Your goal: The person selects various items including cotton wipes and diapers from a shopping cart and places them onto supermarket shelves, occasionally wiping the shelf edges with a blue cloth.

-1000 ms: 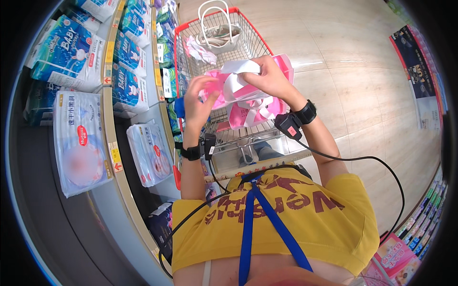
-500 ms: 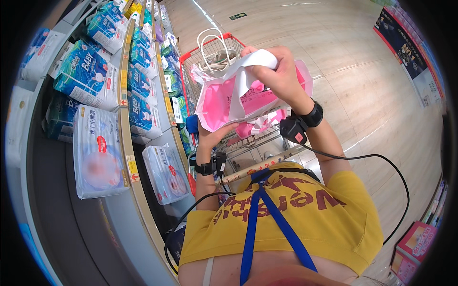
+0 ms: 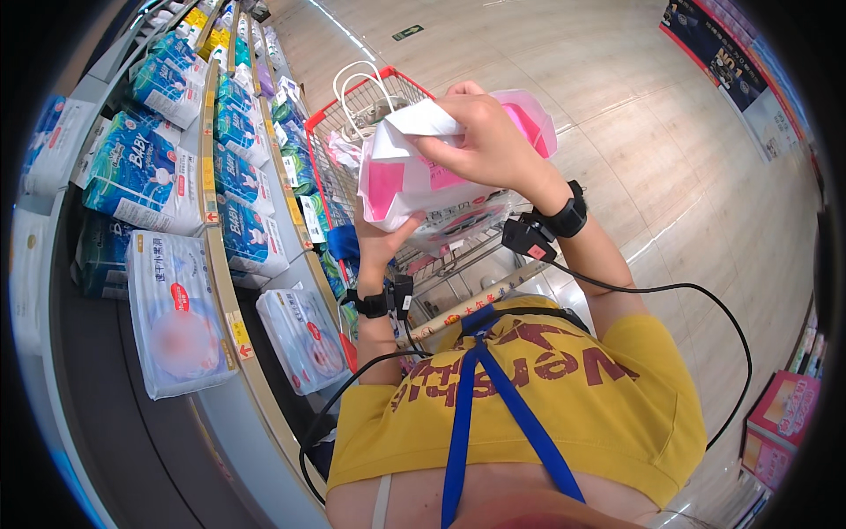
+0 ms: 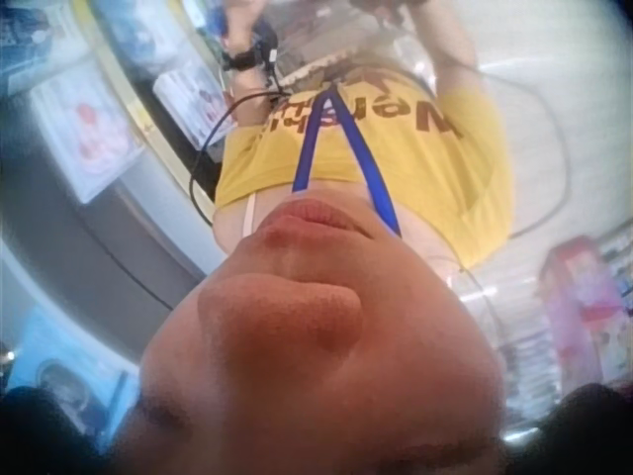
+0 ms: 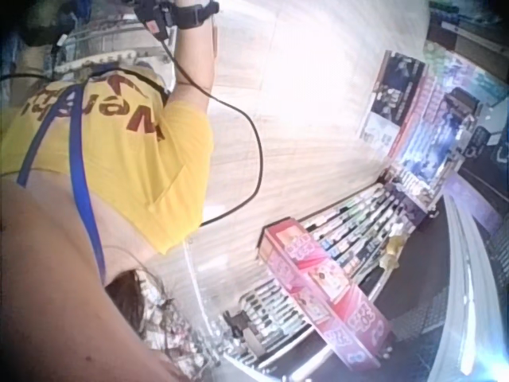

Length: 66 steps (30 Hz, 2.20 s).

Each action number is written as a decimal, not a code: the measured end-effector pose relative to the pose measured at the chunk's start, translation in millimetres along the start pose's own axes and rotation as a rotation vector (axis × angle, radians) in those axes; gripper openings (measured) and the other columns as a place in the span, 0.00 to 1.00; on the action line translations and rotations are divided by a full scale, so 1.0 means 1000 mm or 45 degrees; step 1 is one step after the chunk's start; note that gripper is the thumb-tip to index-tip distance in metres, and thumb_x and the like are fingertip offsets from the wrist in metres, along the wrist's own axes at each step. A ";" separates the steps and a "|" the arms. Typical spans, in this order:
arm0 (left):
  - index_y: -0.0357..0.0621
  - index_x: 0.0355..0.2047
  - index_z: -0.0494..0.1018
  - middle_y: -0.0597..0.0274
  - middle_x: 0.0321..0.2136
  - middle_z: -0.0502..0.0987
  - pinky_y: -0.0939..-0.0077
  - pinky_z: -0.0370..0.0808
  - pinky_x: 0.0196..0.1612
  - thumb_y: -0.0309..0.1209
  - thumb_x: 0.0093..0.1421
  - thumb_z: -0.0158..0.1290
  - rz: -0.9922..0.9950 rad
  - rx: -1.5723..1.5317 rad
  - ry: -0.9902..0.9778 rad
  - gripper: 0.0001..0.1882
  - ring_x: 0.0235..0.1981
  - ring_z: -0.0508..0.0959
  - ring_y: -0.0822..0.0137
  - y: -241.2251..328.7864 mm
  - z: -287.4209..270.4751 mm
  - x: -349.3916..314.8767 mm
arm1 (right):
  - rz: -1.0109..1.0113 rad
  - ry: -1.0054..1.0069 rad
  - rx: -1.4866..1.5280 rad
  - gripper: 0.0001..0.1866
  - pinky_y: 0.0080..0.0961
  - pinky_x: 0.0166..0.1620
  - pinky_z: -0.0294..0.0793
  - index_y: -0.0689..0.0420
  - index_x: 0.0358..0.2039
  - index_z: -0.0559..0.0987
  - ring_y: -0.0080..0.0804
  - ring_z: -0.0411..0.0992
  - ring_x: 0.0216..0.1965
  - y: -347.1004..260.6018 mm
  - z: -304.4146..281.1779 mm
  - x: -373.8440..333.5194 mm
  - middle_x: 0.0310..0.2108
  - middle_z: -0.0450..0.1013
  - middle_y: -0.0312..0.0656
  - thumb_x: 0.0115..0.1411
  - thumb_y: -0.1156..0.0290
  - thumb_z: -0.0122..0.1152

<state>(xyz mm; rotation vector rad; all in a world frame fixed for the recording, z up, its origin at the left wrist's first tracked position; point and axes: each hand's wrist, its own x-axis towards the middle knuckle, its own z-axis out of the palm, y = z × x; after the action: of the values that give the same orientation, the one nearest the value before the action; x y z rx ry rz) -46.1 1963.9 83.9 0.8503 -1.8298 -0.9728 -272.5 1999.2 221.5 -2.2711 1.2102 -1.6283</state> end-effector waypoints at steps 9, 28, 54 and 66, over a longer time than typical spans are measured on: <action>0.34 0.50 0.66 0.55 0.42 0.74 0.71 0.72 0.46 0.32 0.45 0.68 -0.067 -0.344 0.256 0.34 0.43 0.75 0.65 -0.038 0.018 0.005 | 0.333 0.708 -0.062 0.18 0.33 0.49 0.69 0.62 0.46 0.71 0.40 0.71 0.46 0.100 -0.039 -0.088 0.44 0.71 0.47 0.53 0.79 0.51; 0.35 0.50 0.68 0.57 0.44 0.75 0.72 0.72 0.48 0.27 0.39 0.71 -0.472 -0.286 -0.088 0.36 0.44 0.75 0.67 -0.129 0.019 0.020 | 1.229 -0.412 0.874 0.59 0.32 0.62 0.57 0.57 0.65 0.49 0.34 0.56 0.62 0.218 0.059 -0.159 0.61 0.58 0.46 0.37 0.70 0.78; 0.35 0.53 0.65 0.57 0.43 0.75 0.73 0.71 0.48 0.27 0.45 0.66 -0.048 0.574 1.354 0.35 0.43 0.74 0.69 0.203 0.012 -0.059 | 0.450 -0.335 1.466 0.29 0.24 0.43 0.72 0.65 0.45 0.73 0.28 0.74 0.38 0.062 0.044 0.019 0.38 0.76 0.43 0.45 0.67 0.74; 0.35 0.51 0.64 0.57 0.43 0.74 0.73 0.70 0.47 0.40 0.42 0.70 0.124 1.197 1.645 0.40 0.43 0.74 0.67 0.340 0.137 -0.028 | 0.103 -0.523 2.008 0.21 0.22 0.40 0.72 0.64 0.38 0.77 0.24 0.73 0.34 0.041 -0.037 0.069 0.33 0.77 0.38 0.44 0.70 0.74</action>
<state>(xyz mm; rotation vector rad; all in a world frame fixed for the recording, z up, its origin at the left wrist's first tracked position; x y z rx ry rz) -214.4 2182.6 327.3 1.4266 -1.0174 0.5901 -317.2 1940.4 268.9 -1.2730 -0.1948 -1.1526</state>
